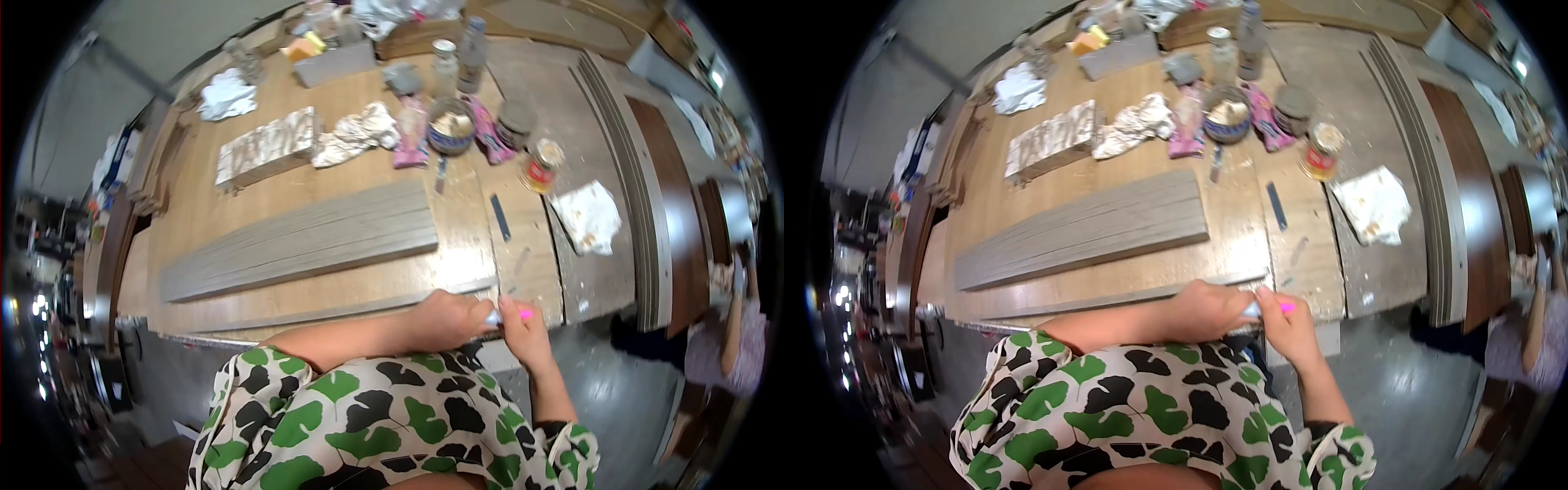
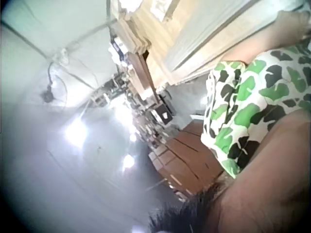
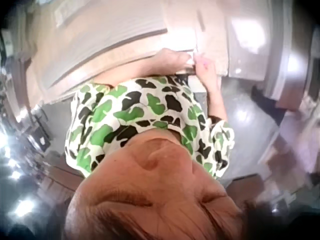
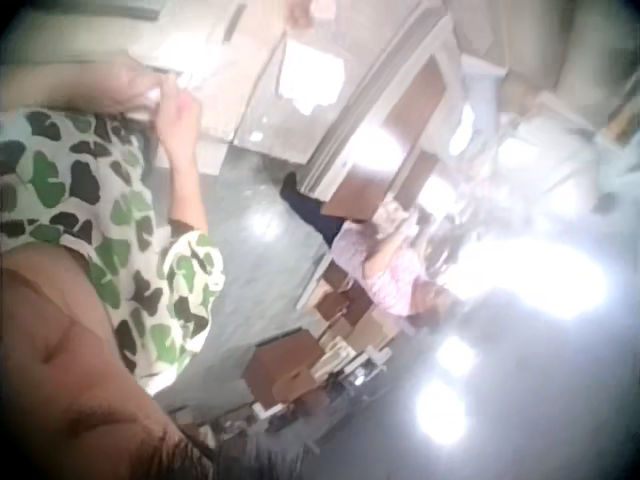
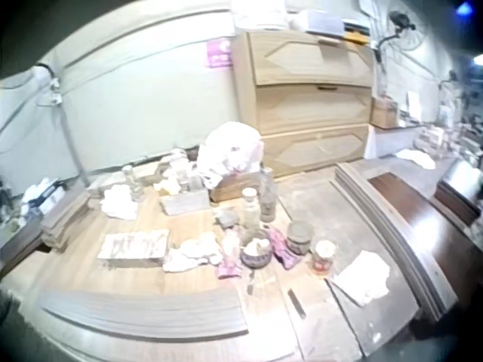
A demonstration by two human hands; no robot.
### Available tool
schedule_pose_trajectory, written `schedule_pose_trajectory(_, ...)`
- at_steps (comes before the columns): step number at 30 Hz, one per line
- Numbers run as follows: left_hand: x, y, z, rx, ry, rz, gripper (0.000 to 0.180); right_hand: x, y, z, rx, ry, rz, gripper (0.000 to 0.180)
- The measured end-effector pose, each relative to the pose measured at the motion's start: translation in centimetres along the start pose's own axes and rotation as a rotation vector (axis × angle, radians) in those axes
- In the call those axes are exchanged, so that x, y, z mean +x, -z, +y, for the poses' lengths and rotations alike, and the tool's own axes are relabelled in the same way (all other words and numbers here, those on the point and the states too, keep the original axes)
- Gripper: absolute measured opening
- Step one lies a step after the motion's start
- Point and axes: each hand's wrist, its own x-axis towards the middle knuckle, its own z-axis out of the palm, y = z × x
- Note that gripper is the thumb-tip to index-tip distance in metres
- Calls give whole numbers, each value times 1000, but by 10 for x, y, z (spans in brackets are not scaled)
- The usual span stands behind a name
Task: The person applies glue from a small bottle to the edge of a grooved grey furniture part, cleans the surface with a small blade tool, and handles the furniture piece by hand on a workbench.
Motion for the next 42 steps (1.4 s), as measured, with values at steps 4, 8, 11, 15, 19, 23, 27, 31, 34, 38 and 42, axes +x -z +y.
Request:
schedule_pose_trajectory(4, -12, 5, 0, -148, -6, -48, 29, -8, -8, 6, -26, -86, -13, 40)
schedule_pose_trajectory(8, -17, 22, -1, -377, 152, -304, 28, -12, -14, 3, -81, 43, -58, 39)
schedule_pose_trajectory(11, -6, 38, -7, -851, 332, -556, 28, -14, -3, -9, -85, 82, -129, 37)
schedule_pose_trajectory(15, -19, 48, -26, -1121, 650, -647, 22, 0, 36, -10, 59, 25, -174, 37)
schedule_pose_trajectory(19, -25, 26, -45, -1114, 592, -165, 32, 41, 57, 29, -542, 146, 284, 40)
schedule_pose_trajectory(23, -8, 24, -43, -885, 465, -34, 32, 47, 61, 93, -1126, 42, 358, 51)
schedule_pose_trajectory(27, -7, 27, -41, -848, 509, -8, 31, 43, 57, 76, -1145, -125, 307, 49)
schedule_pose_trajectory(31, -10, 18, -31, -996, 561, 63, 31, 16, 41, 37, -784, 124, 432, 44)
schedule_pose_trajectory(34, -3, 4, -5, -1020, 601, 67, 29, -10, -3, 34, 351, 83, 52, 43)
schedule_pose_trajectory(38, 0, -12, 12, -428, 285, 181, 30, -23, -39, 39, 1028, -163, 173, 45)
schedule_pose_trajectory(42, 5, -13, -1, -180, 141, 206, 46, -33, -30, 78, 1100, -37, 196, 39)
